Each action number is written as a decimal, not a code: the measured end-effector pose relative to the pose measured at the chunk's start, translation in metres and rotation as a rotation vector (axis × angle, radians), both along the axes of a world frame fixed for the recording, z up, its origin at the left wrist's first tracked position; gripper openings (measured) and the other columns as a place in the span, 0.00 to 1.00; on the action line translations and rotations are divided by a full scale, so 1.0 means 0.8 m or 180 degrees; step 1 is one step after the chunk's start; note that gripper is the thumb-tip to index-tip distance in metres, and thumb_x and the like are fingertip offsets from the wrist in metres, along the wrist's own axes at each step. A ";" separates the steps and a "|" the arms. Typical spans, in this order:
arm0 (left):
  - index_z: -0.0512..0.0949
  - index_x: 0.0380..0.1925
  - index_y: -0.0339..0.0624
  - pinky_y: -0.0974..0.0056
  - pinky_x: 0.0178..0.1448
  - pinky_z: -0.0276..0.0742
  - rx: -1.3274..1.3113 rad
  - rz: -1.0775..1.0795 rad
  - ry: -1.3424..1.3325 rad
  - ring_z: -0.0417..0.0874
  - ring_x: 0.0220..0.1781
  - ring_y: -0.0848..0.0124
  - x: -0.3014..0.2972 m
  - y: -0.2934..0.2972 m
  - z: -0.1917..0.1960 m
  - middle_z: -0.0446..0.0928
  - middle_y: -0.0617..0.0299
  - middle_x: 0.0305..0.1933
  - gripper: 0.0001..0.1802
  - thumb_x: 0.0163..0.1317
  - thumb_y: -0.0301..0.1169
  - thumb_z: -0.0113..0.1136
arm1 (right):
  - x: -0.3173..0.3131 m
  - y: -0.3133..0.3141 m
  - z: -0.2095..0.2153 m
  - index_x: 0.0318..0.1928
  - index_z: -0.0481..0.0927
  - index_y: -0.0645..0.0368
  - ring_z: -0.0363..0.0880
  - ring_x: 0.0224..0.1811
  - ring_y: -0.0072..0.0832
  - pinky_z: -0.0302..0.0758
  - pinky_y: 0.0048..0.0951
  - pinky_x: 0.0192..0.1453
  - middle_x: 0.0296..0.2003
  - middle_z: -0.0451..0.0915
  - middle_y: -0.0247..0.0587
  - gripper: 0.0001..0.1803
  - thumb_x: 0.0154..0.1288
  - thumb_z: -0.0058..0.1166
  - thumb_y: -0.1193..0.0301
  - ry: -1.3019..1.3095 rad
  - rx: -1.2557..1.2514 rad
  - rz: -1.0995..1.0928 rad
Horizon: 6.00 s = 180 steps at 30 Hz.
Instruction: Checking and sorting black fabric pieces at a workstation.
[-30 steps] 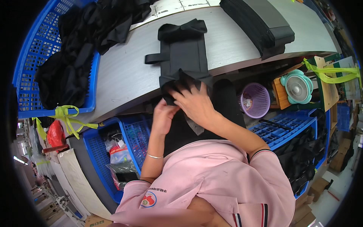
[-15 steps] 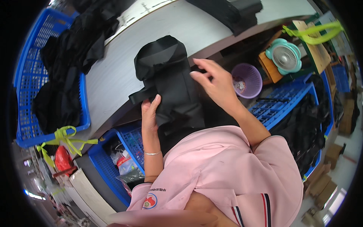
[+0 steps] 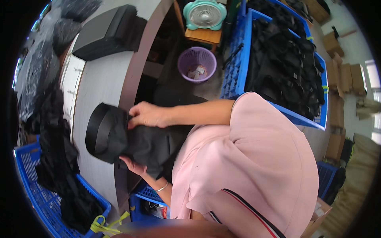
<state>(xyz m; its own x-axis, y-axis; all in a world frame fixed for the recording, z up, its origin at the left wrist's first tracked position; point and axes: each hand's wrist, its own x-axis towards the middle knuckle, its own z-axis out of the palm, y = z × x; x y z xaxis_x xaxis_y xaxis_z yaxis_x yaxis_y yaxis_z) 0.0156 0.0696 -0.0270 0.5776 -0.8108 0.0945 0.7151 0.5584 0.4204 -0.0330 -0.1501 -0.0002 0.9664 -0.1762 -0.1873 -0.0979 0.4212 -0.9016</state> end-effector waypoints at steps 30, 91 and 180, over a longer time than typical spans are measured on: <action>0.74 0.63 0.38 0.60 0.61 0.78 0.2835 -0.0593 -0.0858 0.79 0.64 0.62 -0.021 -0.085 -0.065 0.77 0.55 0.64 0.28 0.71 0.46 0.58 | -0.570 -0.289 -0.102 0.78 0.51 0.53 0.53 0.75 0.61 0.60 0.50 0.74 0.74 0.50 0.68 0.52 0.61 0.65 0.49 0.2979 -0.5414 -0.2772; 0.82 0.39 0.43 0.54 0.51 0.73 0.3725 0.4670 -0.4573 0.80 0.42 0.57 0.081 -0.020 0.098 0.81 0.59 0.37 0.16 0.46 0.19 0.66 | 0.038 0.077 0.066 0.55 0.79 0.63 0.80 0.58 0.42 0.74 0.34 0.63 0.55 0.80 0.49 0.14 0.71 0.51 0.79 -0.1906 -0.3295 0.0129; 0.79 0.36 0.36 0.67 0.51 0.73 0.3155 0.4467 -0.1694 0.77 0.44 0.66 0.219 -0.028 0.113 0.73 0.56 0.43 0.03 0.67 0.24 0.57 | 0.121 0.094 -0.024 0.68 0.67 0.68 0.65 0.70 0.38 0.61 0.37 0.73 0.68 0.67 0.51 0.26 0.74 0.46 0.70 -0.1542 -0.2630 0.0959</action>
